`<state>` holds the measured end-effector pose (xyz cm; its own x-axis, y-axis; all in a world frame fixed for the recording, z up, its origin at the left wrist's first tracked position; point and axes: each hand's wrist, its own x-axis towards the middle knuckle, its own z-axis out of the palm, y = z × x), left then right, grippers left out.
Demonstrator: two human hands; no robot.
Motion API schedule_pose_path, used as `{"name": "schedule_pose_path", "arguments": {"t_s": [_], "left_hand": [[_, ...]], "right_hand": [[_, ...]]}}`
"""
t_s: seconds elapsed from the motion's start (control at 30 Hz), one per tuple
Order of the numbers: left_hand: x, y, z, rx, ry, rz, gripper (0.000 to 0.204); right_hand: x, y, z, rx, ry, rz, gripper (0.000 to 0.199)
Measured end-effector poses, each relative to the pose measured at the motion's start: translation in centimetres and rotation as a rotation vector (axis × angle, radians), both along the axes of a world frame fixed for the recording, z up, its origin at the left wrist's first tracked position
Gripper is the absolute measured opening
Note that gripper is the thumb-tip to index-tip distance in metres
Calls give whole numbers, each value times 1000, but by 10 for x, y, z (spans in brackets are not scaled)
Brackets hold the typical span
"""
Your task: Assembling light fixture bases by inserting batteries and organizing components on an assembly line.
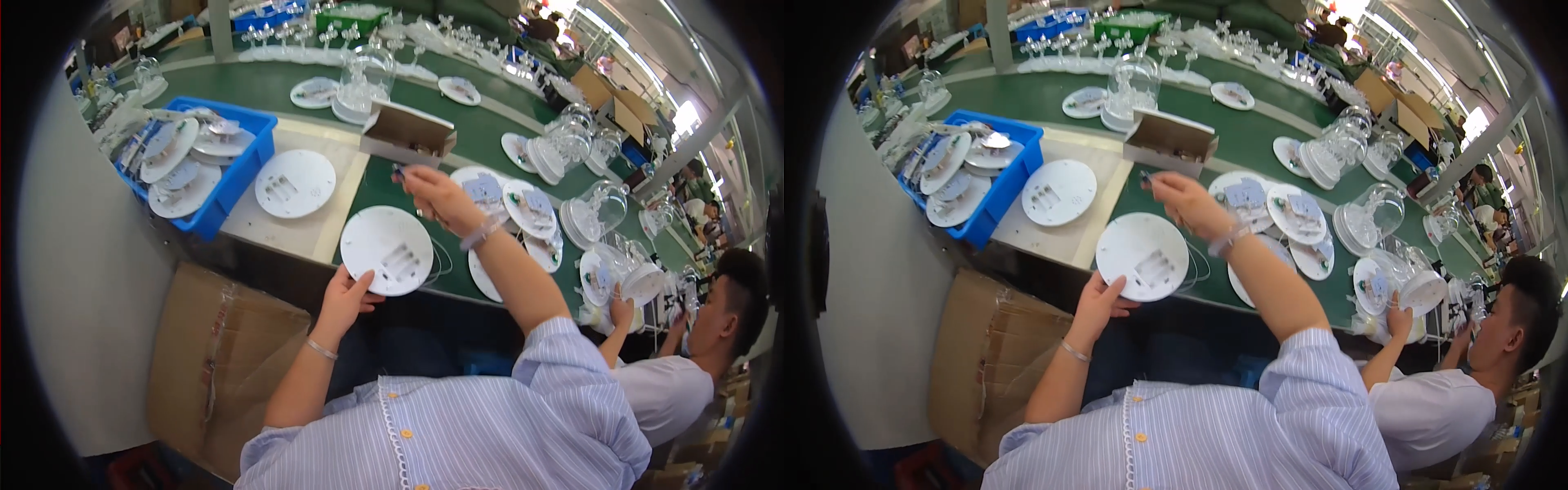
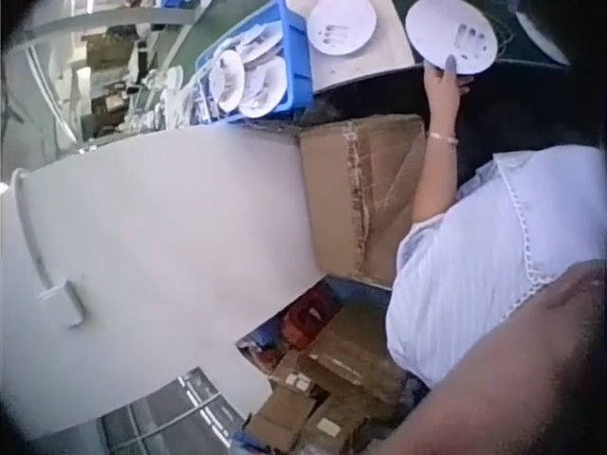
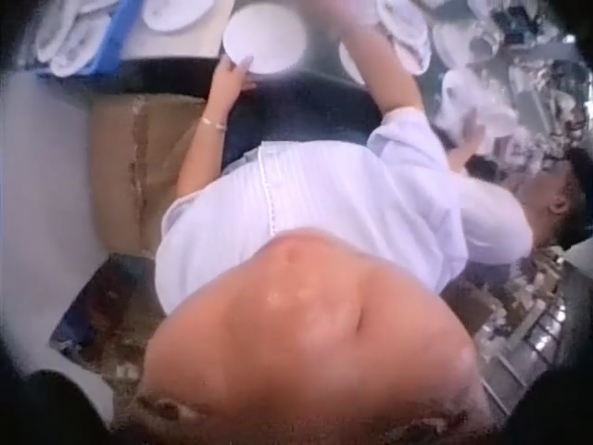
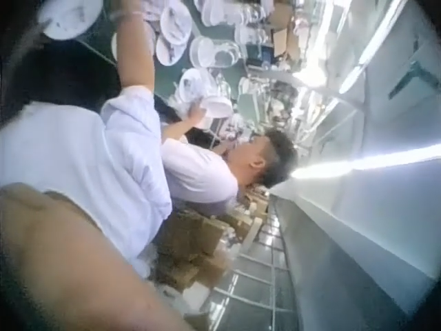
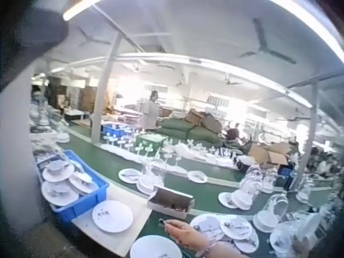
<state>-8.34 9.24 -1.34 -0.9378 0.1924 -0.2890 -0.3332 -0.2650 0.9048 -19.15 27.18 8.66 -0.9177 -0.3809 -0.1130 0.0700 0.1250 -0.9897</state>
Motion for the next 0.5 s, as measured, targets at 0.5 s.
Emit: {"name": "schedule_pose_path", "arguments": {"t_s": [0.5], "left_hand": [[51,13,14,250,-177,-28,35]], "right_hand": [[115,19,-24,-429,-69,-143,17]]}}
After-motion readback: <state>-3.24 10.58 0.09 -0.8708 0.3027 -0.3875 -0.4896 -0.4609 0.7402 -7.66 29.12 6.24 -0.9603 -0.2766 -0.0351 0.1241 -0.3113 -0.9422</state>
